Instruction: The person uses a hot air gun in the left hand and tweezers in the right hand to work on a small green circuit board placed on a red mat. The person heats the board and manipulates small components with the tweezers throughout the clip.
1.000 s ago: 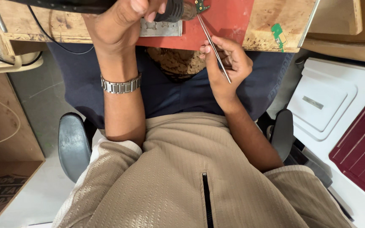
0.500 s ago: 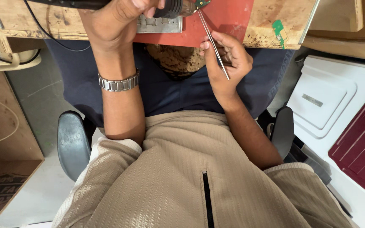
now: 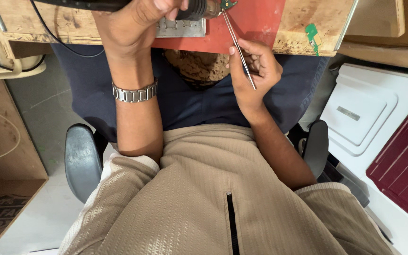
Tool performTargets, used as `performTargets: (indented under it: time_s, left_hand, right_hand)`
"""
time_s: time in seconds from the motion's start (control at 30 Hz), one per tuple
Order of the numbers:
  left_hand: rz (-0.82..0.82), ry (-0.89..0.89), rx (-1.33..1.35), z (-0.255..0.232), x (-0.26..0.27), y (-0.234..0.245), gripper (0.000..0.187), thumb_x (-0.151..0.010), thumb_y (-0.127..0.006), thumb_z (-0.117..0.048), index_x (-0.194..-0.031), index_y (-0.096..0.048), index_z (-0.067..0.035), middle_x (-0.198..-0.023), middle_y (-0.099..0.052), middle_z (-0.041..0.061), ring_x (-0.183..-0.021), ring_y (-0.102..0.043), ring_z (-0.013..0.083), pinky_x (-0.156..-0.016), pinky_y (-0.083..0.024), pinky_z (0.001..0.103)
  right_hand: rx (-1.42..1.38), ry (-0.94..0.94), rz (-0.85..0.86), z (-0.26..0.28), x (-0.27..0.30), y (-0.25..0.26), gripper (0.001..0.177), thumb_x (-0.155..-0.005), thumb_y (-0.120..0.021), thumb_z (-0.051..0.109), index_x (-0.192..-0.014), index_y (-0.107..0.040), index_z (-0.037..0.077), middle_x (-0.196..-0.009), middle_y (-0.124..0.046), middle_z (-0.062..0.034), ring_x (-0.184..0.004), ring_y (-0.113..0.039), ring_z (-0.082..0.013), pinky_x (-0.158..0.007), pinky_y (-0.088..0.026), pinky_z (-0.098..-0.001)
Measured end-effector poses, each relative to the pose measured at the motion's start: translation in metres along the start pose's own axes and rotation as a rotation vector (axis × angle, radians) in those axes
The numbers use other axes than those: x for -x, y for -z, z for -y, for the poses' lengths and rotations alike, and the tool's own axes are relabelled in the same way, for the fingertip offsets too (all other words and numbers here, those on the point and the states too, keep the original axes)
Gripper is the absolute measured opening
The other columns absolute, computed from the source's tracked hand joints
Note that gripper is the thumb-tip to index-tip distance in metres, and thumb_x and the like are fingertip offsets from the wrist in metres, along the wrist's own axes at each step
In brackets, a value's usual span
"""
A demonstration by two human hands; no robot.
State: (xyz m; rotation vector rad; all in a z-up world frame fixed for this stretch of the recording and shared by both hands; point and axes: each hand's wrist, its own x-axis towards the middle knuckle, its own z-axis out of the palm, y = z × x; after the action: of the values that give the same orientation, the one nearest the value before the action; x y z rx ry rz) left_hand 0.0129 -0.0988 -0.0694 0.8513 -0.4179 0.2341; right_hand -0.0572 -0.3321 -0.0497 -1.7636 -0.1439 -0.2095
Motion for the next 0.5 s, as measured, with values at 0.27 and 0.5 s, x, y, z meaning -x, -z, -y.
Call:
performTargets:
  time_s: [0.27,0.5]
  left_hand:
    - [0.026,-0.002,0.001,0.0001,-0.0014,0.0000,0.009,-0.106,-0.071,-0.005,-0.107,-0.070,0.004,-0.092,-0.068,0.015,-0.076,-0.065,0.0240,-0.077,-0.060,0.038]
    - [-0.017,0.004,-0.024,-0.0034,-0.0027,-0.0057,0.008,-0.105,-0.073,-0.002,-0.105,-0.070,0.005,-0.089,-0.067,0.015,-0.074,-0.065,0.0241,-0.076,-0.060,0.039]
  right_hand:
    - [0.021,0.048,0.027,-0.0033,0.0009,0.0021,0.016,-0.103,-0.070,-0.012,-0.116,-0.062,-0.007,-0.099,-0.071,-0.0126,-0.082,-0.072,-0.0144,-0.065,-0.059,-0.0229]
    - [-0.066,0.056,-0.018,-0.0024,0.0038,0.0063,0.015,-0.104,-0.067,-0.013,-0.116,-0.061,-0.006,-0.101,-0.070,-0.0139,-0.079,-0.072,-0.0145,-0.068,-0.061,-0.0260]
